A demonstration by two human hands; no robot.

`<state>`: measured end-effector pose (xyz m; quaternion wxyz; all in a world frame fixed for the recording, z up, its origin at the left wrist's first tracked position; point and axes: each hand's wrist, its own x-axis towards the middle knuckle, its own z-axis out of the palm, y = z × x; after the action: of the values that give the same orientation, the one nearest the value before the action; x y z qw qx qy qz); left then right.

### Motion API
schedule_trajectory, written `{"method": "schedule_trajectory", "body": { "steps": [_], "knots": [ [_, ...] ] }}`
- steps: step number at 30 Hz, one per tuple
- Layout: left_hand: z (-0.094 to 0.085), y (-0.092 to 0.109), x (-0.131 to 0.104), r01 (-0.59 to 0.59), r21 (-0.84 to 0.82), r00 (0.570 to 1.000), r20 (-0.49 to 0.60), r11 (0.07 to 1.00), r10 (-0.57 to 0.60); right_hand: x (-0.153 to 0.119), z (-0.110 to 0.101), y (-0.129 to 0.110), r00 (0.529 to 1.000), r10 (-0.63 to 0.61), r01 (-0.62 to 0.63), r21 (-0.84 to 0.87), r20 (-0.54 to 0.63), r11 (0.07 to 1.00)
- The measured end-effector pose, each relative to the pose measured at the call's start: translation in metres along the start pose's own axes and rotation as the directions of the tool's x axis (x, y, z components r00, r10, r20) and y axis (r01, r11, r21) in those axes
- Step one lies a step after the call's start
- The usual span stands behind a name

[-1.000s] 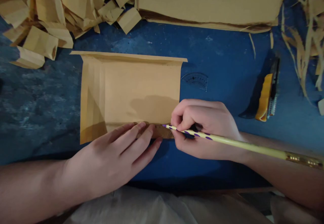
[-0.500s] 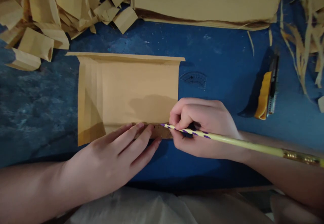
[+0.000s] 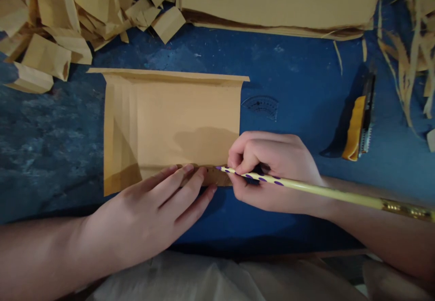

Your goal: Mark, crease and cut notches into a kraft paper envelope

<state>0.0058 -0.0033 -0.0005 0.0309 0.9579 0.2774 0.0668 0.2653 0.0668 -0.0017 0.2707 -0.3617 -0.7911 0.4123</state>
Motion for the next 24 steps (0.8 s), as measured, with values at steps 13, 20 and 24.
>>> {"method": "schedule_trajectory", "body": {
  "steps": [13, 20, 24],
  "knots": [
    [-0.0018, 0.0009, 0.0003, 0.008, 0.005, 1.0, -0.001, 1.0, -0.008, 0.0011, -0.0011, -0.0004, 1.0, 0.01, -0.01, 0.002, 0.011, 1.0],
    [-0.0011, 0.0003, -0.0007, 0.002, -0.02, 1.0, 0.028, 1.0, -0.001, 0.0008, -0.001, -0.0008, 1.0, 0.012, -0.012, 0.008, 0.01, 1.0],
    [-0.0014, -0.0008, -0.003, 0.006, -0.03, 0.999, 0.033, 1.0, -0.005, -0.0009, -0.0021, -0.0005, 1.0, 0.007, -0.007, 0.014, -0.018, 1.0]
  ]
}}
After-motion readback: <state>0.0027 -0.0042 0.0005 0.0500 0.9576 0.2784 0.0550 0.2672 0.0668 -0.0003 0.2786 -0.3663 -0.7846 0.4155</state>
